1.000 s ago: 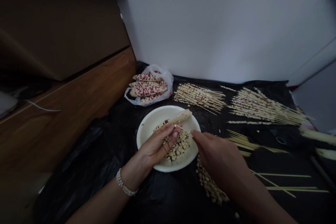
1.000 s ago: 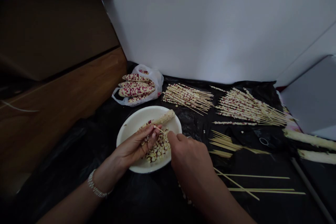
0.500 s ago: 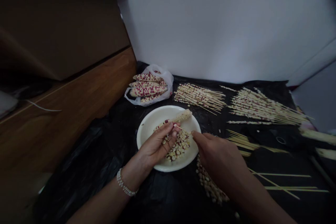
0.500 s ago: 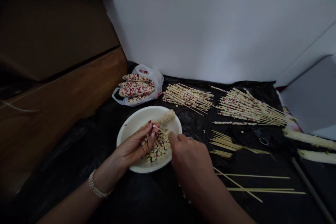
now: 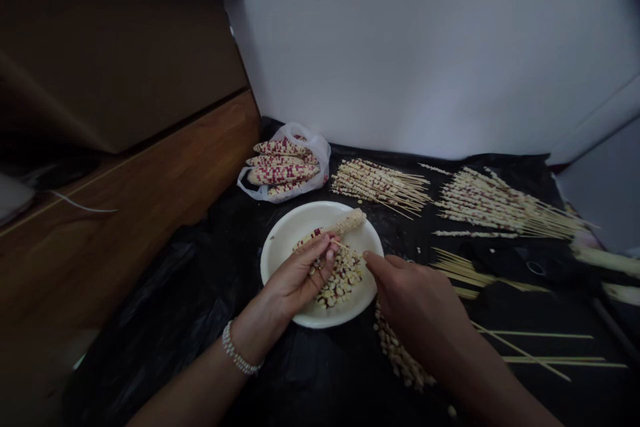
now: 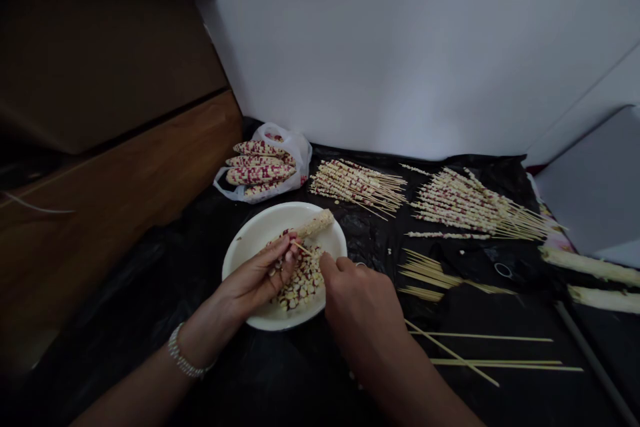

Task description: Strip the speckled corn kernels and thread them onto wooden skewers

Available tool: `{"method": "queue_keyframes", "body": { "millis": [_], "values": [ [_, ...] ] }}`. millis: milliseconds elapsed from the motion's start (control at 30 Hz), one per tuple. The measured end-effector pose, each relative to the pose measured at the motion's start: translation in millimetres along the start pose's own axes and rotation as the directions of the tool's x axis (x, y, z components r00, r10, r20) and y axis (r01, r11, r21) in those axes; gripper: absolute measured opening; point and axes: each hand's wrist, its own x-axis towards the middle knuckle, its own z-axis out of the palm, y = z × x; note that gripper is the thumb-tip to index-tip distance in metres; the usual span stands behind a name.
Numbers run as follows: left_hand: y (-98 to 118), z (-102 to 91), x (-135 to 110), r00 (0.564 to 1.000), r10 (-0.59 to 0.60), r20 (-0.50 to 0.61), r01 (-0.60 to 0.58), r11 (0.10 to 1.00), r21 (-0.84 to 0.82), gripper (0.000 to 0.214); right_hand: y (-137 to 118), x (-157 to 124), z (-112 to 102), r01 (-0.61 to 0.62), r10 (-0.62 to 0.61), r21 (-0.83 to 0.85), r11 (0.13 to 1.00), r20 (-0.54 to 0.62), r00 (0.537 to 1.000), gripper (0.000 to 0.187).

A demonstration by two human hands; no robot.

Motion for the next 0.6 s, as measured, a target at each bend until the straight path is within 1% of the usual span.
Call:
{"method": "queue_keyframes", "body": {
  "millis": [233, 367, 600],
  "values": [
    [0.0, -0.9, 0.8, 1.0, -0.018, 0.005, 0.018, 1.0, 0.0, 0.013, -0.7, 0.9, 0.5, 0.002, -0.002, 0.001, 1.0, -0.023, 1.0, 0.015],
    [0.3, -0.7, 0.1, 1.0, -0.013, 0.015, 0.013, 1.0, 0.004, 0.012, -1.2, 0.1, 2.4, -0.001, 0.002, 0.003, 1.0, -0.028, 1.0, 0.018],
    [-0.4, 1.0, -1.1, 1.0, 0.028, -0.005, -0.028, 0.999, 0.038, 0.012, -5.0, -0.6, 0.0, -0.004, 0.004, -0.004, 1.0, 0.011, 1.0, 0.023]
  ]
}}
